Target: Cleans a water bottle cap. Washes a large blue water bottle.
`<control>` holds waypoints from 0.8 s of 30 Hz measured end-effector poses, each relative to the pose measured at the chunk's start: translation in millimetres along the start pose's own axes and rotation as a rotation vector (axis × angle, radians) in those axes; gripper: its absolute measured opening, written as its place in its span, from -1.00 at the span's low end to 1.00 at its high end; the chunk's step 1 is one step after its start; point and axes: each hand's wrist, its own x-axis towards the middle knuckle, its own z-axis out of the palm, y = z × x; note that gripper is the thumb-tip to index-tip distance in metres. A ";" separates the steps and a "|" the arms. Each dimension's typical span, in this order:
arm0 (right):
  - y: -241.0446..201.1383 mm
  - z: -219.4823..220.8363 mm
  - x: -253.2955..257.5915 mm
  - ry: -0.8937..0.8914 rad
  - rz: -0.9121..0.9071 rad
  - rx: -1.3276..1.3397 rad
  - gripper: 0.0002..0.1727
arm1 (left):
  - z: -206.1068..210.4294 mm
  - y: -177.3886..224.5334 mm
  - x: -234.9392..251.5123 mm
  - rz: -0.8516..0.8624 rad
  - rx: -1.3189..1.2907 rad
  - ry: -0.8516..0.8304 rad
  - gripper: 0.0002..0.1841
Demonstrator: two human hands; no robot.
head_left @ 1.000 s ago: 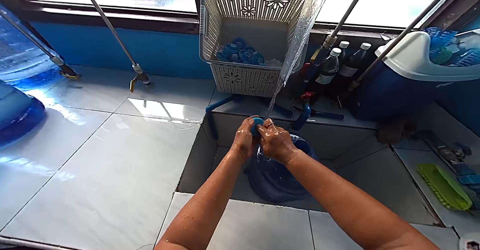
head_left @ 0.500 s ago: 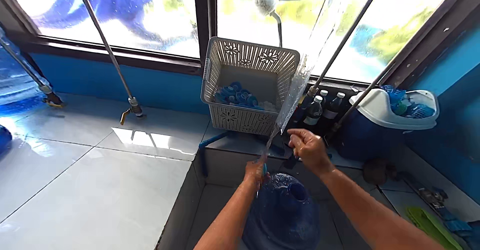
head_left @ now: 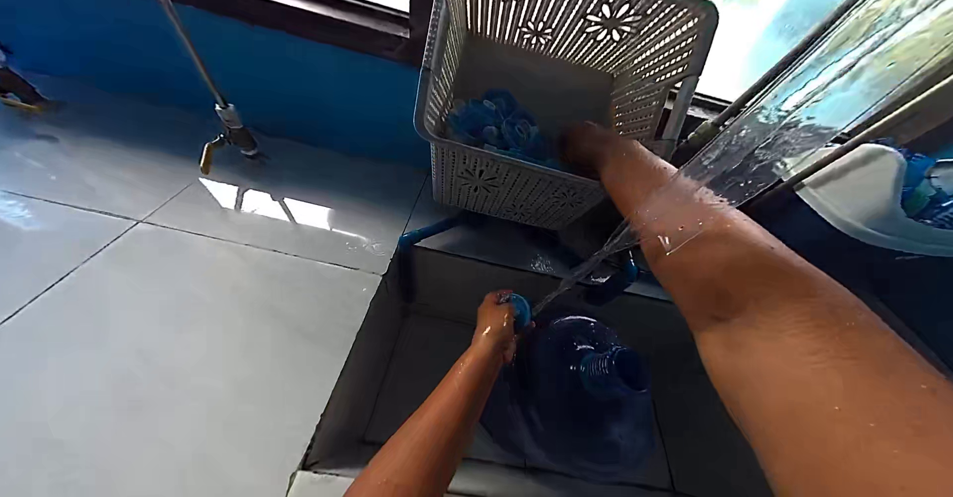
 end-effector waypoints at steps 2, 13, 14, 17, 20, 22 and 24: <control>3.6 -0.5 -3.7 0.076 0.007 0.009 -0.57 | -11.8 3.5 -3.9 -0.034 -0.097 0.078 -0.55; -63.6 91.5 -209.2 0.286 -0.182 1.764 -0.71 | -17.3 8.4 -63.6 0.236 -0.130 0.008 -0.63; -71.0 121.0 -222.8 0.197 -0.112 1.781 -0.74 | -13.5 5.0 -70.4 0.244 -0.100 -0.011 -0.63; -71.3 167.6 -244.2 0.174 0.016 1.763 -0.79 | -3.5 -6.5 -93.6 0.247 -0.085 -0.088 -0.61; -62.1 171.1 -264.5 0.233 -0.025 1.704 -0.77 | -1.4 -14.6 -114.0 0.185 -0.184 -0.113 -0.69; -60.0 171.1 -277.7 0.378 -0.178 1.432 -0.78 | -1.0 -18.4 -122.1 0.184 -0.190 -0.107 -0.70; -57.1 175.8 -282.7 0.563 -0.356 1.096 -0.81 | -0.4 -20.5 -128.6 0.223 -0.130 -0.124 -0.66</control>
